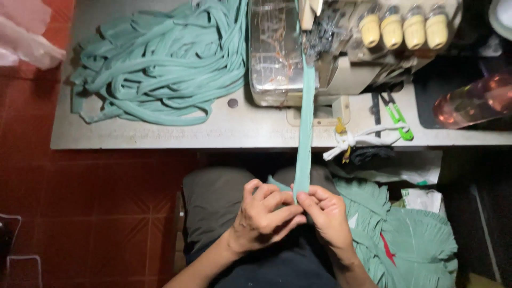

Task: The person is sewing long strips of green fabric using an overlock sewing machine, involving picking up, aligning, and feeding the material.

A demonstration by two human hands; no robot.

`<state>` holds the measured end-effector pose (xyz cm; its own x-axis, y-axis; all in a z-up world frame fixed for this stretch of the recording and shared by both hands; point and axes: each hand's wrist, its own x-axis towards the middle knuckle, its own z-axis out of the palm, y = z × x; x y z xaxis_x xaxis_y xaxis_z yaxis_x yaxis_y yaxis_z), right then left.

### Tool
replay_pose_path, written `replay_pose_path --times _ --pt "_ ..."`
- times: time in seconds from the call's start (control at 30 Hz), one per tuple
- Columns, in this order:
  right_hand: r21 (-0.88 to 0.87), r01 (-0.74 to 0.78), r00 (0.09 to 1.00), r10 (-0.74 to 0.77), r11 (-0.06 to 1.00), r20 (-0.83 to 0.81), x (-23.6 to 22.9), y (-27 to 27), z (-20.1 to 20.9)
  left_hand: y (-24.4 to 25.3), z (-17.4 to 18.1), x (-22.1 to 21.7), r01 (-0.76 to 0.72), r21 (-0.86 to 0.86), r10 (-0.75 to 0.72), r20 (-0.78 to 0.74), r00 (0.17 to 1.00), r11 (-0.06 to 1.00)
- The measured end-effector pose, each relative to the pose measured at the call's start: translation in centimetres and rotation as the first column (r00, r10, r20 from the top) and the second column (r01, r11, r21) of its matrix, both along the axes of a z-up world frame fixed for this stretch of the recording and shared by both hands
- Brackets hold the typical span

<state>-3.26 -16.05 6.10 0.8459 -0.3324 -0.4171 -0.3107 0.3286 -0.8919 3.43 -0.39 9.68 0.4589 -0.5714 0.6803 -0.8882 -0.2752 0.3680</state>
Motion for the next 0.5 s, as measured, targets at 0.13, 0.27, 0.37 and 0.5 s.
replay_pose_path --times 0.13,0.27,0.37,0.5 --pt "0.016 -0.044 0.995 0.042 0.999 0.091 0.3 -1.5 0.6 0.6 2.3 5.0 0.259 -0.421 -0.443 -0.431 0.786 0.869" --pt "0.236 -0.065 0.989 0.031 0.97 0.145 0.6 -2.7 0.8 -0.4 2.5 10.4 0.086 -0.28 -0.145 -0.196 0.97 0.956" --pt "0.106 -0.089 0.984 0.071 0.99 0.163 0.2 -2.3 2.1 -1.5 1.7 12.7 0.088 -0.122 -0.096 -0.058 0.994 0.989" --pt "0.005 -0.102 0.993 0.102 0.995 0.052 -1.0 -1.9 2.8 -2.5 1.3 14.0 -0.003 0.115 -0.014 0.148 0.989 0.993"
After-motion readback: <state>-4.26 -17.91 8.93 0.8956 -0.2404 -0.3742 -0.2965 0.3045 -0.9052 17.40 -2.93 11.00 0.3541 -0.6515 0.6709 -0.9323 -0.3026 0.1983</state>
